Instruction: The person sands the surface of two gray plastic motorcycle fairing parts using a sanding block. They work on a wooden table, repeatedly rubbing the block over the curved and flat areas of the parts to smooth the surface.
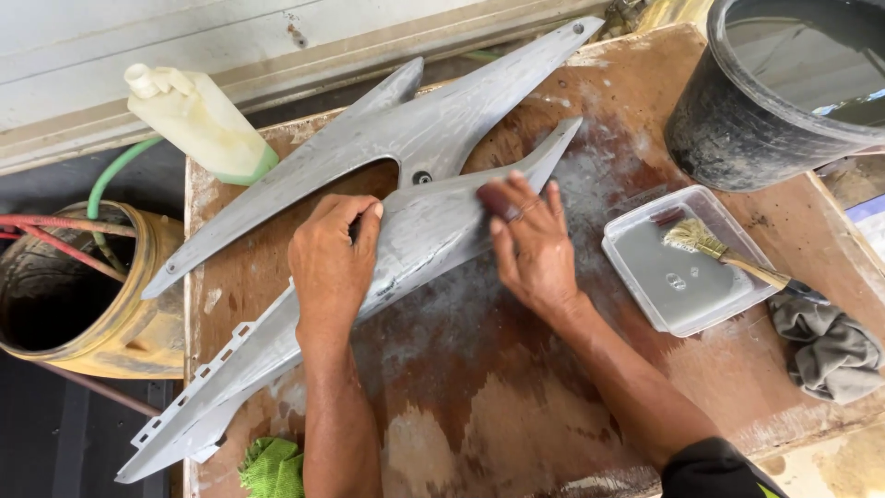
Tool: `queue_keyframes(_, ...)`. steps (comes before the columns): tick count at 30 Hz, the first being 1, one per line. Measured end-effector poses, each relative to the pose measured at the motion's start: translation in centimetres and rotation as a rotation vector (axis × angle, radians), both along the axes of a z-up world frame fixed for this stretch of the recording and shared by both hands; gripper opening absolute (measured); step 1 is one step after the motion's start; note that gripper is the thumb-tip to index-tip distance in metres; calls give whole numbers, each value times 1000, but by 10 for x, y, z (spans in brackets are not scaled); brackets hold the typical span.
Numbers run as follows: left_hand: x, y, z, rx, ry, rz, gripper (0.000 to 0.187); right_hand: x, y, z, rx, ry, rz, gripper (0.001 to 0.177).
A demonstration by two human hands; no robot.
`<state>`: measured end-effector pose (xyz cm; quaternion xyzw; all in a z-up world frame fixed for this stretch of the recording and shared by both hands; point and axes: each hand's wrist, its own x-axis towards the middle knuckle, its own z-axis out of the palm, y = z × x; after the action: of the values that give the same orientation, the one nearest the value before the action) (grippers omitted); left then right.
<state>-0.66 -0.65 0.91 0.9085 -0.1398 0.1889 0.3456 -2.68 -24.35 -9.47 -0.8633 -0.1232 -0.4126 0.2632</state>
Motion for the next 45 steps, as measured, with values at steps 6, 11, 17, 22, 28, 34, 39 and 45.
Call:
queue_keyframes(6,0,4,-6,86,15,-40,32,-3,4,-6,42,52,44,34)
queue_keyframes(11,-4,6,-8,221,0,-102,51,2,-2,-6,5,89,18,35)
queue_keyframes(17,0,8,-19,280,15,-139,69,-4,11,1,11,86,38,35)
queue_keyframes(22,2,11,-21,354,94,-166,99,-5,11,-3,-15,119,131,37)
queue_keyframes(28,2,9,-20,375,140,-159,101,-5,8,11,9,58,-43,33)
queue_keyframes(34,1,9,-25,395,124,-152,101,-7,10,11,22,82,95,36)
queue_keyframes(39,-3,6,-23,421,115,-149,105,-7,10,4,93,134,34,36)
queue_keyframes(45,-1,6,-24,417,137,-149,106,-19,23,15,34,136,117,36)
